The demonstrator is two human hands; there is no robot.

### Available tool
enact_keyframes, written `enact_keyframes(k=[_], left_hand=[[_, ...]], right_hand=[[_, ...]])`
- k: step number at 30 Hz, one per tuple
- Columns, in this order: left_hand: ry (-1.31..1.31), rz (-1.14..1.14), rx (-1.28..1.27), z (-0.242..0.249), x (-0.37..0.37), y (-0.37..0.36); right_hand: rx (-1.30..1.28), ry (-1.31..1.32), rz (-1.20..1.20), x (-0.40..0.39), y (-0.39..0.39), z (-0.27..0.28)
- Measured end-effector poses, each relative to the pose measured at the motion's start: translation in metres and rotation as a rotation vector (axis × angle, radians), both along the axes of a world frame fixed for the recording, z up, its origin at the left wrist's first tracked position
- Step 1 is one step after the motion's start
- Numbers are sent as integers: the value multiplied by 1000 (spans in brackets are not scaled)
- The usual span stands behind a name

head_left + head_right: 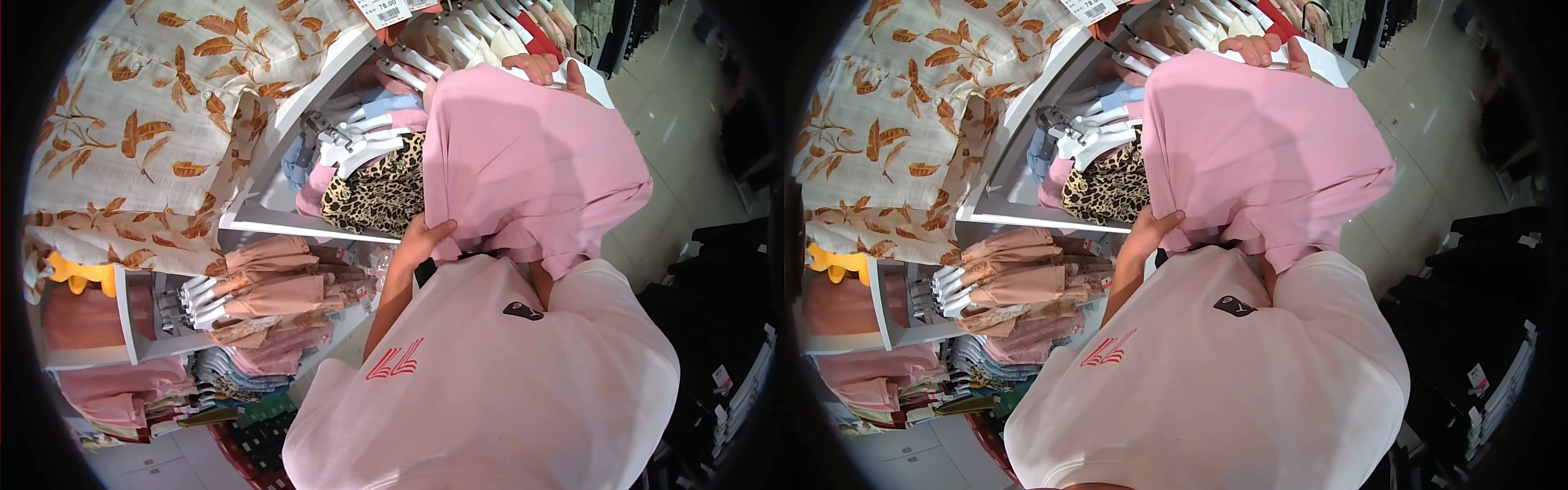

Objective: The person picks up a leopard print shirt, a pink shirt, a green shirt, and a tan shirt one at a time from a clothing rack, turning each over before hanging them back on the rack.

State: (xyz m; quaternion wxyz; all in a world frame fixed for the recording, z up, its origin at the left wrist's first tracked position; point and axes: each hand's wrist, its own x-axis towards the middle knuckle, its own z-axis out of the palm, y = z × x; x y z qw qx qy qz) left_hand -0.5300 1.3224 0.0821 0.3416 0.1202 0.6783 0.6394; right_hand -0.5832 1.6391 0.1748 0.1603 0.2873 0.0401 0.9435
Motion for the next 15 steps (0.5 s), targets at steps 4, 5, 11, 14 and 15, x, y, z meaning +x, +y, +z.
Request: enact_keyframes(k=[4,5,11,14,15], left_hand=[[-41,36,-3,-7,4,-6],[-43,35,-4,-9,4,-9],[-179,82,192,-39,-5,-35],[-277,364,512,-24,-7,-41],[-316,363,548,-15,-13,-45]], right_hand=[[35,-17,-45,1,9,-6],[44,-21,-55,0,11,-8],[58,-38,-83,3,23,-17],[54,-46,-88,7,26,-22],[53,-50,-87,8,25,-22]])
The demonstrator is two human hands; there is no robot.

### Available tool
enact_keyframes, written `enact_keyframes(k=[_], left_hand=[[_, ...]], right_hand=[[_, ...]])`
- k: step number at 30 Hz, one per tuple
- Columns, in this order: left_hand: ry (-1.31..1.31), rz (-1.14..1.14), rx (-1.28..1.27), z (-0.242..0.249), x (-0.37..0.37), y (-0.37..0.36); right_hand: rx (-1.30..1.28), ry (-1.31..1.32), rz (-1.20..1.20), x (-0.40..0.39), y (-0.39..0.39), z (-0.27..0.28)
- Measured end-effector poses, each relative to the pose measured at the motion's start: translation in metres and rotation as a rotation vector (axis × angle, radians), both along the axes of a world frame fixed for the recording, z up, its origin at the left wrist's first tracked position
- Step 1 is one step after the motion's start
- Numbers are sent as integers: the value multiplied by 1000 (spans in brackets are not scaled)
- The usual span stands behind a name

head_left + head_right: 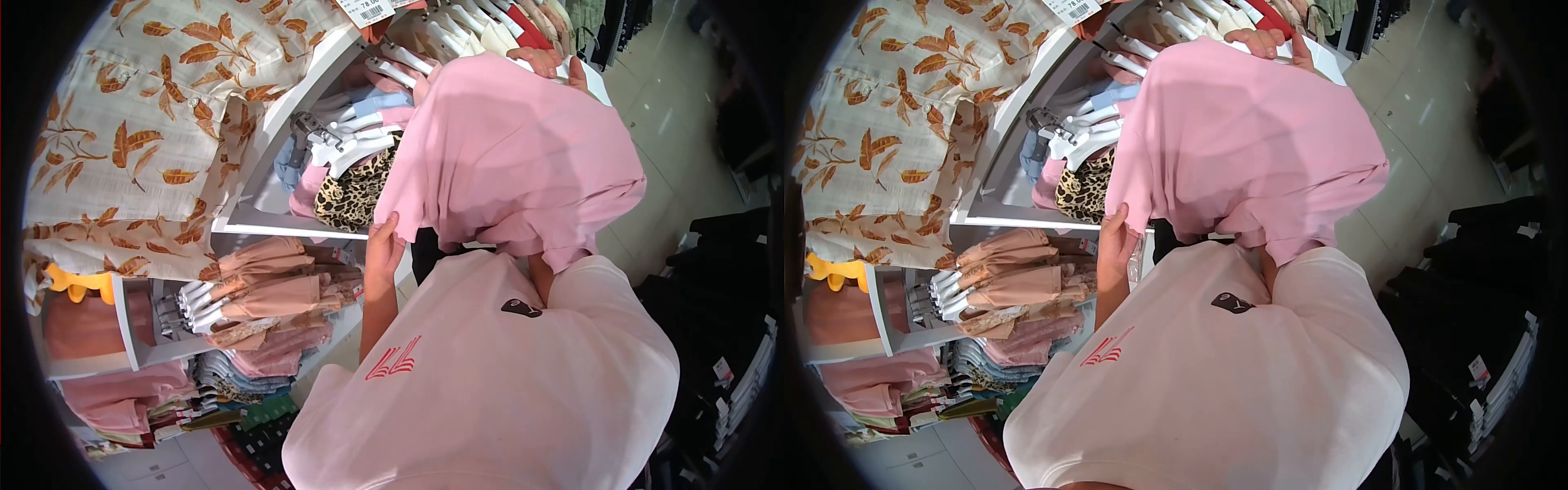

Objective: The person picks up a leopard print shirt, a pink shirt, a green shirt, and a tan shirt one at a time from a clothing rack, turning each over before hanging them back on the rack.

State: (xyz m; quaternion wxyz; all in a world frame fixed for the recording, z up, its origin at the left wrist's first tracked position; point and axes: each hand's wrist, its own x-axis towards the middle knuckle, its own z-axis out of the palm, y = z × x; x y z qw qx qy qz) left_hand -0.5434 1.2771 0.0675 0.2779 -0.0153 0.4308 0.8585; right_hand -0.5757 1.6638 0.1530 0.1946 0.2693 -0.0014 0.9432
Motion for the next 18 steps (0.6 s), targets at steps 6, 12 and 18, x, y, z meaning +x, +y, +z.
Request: enact_keyframes(k=[6,12,18], left_hand=[[75,279,-54,24,-14,-9],[93,332,-444,23,-24,0],[328,184,-519,89,-4,36]], right_hand=[[0,4,3,-2,1,-4],[256,58,-118,-6,-4,13],[1396,-894,-1284,2,-39,38]])
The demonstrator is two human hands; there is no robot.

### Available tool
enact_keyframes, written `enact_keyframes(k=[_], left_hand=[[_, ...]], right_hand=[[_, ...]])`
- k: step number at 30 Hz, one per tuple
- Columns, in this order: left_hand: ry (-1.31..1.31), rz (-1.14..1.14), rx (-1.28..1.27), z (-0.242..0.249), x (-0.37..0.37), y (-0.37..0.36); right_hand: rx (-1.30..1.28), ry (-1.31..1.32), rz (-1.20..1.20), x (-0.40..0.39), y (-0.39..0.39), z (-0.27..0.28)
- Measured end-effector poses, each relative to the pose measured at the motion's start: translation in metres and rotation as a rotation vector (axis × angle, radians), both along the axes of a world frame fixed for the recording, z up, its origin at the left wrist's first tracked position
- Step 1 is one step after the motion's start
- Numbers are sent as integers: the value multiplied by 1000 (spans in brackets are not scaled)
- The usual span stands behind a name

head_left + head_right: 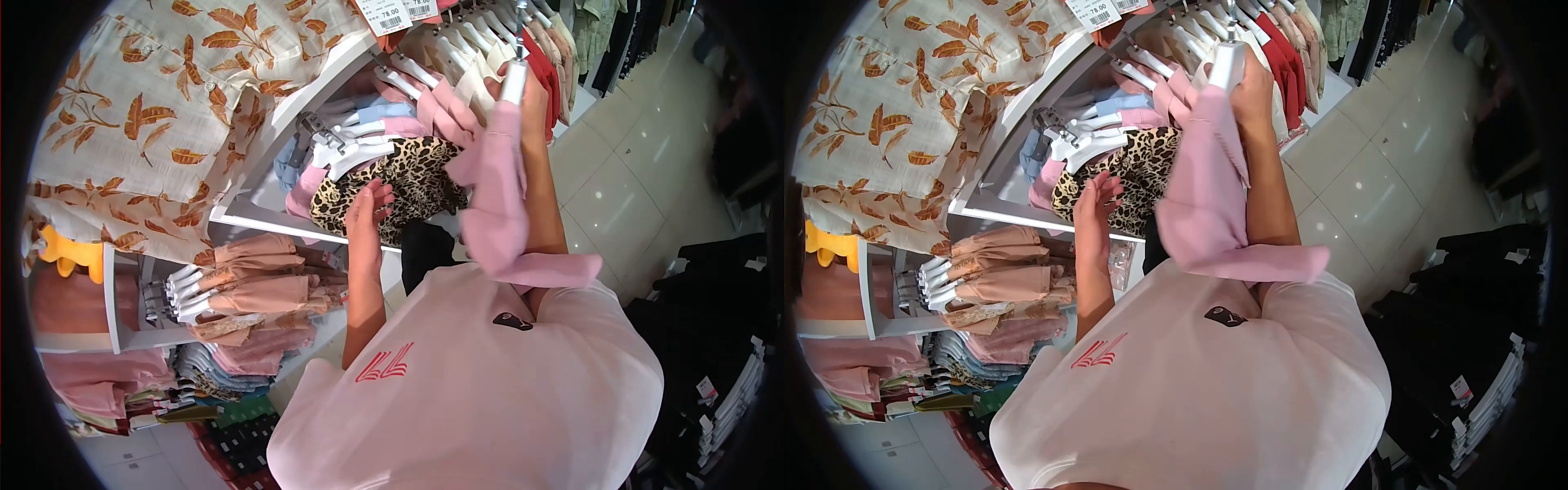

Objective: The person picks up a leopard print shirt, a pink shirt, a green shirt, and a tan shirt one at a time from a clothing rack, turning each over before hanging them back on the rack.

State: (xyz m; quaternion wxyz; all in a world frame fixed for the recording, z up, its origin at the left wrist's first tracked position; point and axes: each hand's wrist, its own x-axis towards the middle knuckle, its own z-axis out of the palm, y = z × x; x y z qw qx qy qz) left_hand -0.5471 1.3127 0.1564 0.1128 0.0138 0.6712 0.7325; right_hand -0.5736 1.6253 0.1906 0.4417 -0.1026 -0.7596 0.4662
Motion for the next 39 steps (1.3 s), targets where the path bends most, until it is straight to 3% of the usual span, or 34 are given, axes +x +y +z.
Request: enact_keyframes(k=[2,7,9,10,12,13,14,16,20,22,23,24,26,28,30,33,35,39], left_hand=[[-31,-119,324,9,2,3],[65,-197,430,35,-2,-7],[224,-120,-65,37,1,1],[225,-118,-62,37,0,3],[508,-106,-622,35,-3,9],[387,36,-542,38,1,18],[390,36,-540,38,-1,16],[271,82,-451,40,-9,4],[369,88,-428,57,-16,-25],[367,91,-428,61,-18,-41],[378,129,-400,58,-22,-49],[391,167,-370,55,-25,-56],[367,192,-362,51,-28,-69],[349,217,-308,41,-30,-81],[312,260,-214,37,-22,-78],[272,274,-143,19,-14,-82],[233,326,-130,7,-8,-81],[155,254,-221,-7,-2,-69]], right_hand=[[120,-138,20,-6,-2,0],[416,-365,-34,-4,-8,0],[451,-390,-48,0,-16,3],[482,-418,-62,1,-21,5],[511,-426,-45,1,-31,9],[535,-433,-32,2,-34,13],[536,-431,-34,7,-32,17],[434,-288,182,22,-25,33],[642,-223,79,28,21,10],[-24,-424,725,19,46,-19],[-253,-312,914,20,50,-34],[-249,-310,913,18,48,-59],[-558,-428,1011,16,41,-101],[-440,-671,953,33,24,-79],[-350,-870,910,13,40,-140],[-439,-754,868,21,38,-155],[-508,-535,603,30,35,-165],[-569,-465,342,48,48,-191]])
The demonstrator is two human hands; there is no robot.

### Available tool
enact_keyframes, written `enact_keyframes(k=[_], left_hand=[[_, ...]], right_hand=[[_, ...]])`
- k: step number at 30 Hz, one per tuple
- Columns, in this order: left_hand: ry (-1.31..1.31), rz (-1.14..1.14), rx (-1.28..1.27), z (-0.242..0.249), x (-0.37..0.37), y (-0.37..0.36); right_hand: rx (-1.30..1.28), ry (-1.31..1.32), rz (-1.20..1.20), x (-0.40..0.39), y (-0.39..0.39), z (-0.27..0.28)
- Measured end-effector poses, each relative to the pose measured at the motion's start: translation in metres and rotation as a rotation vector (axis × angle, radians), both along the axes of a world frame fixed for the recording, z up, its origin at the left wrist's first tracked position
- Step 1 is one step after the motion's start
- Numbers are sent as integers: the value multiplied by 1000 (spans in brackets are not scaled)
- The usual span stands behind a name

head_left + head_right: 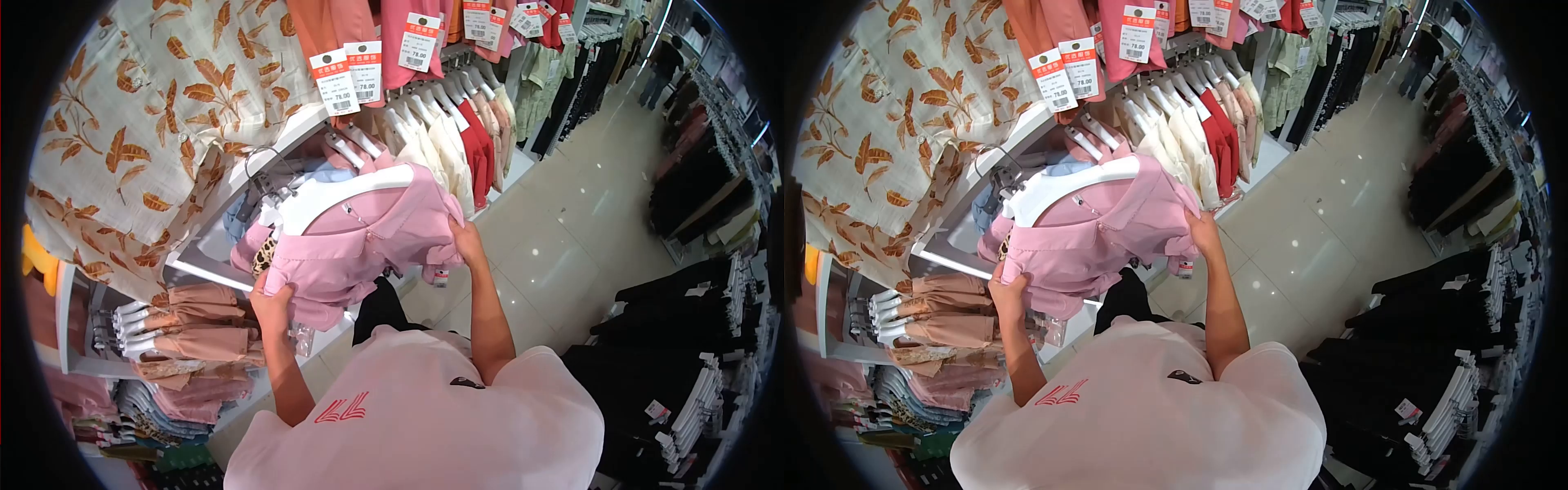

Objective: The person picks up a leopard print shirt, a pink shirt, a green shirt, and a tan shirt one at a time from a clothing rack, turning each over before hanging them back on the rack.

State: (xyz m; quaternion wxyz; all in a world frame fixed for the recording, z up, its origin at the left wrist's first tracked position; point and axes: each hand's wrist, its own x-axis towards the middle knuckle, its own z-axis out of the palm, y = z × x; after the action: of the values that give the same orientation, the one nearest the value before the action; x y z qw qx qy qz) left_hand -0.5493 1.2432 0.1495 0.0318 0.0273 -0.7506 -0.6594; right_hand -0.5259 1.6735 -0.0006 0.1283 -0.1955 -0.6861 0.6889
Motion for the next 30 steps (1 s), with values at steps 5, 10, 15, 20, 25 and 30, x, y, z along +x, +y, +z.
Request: enact_keyframes(k=[5,10,15,20,25,30], left_hand=[[32,-138,135,-11,-10,46],[5,-273,85,-17,-21,103],[-1,-471,95,-11,-24,169],[-12,-588,36,-12,-36,224],[-30,-735,133,-20,-53,278],[37,-854,108,-23,-89,362]], right_hand=[[42,-181,-228,47,24,-1],[60,-199,-385,111,60,10],[-18,-72,-392,173,102,16],[-36,386,-453,173,132,61],[-63,437,-486,146,171,88],[-43,379,-610,108,220,93]])
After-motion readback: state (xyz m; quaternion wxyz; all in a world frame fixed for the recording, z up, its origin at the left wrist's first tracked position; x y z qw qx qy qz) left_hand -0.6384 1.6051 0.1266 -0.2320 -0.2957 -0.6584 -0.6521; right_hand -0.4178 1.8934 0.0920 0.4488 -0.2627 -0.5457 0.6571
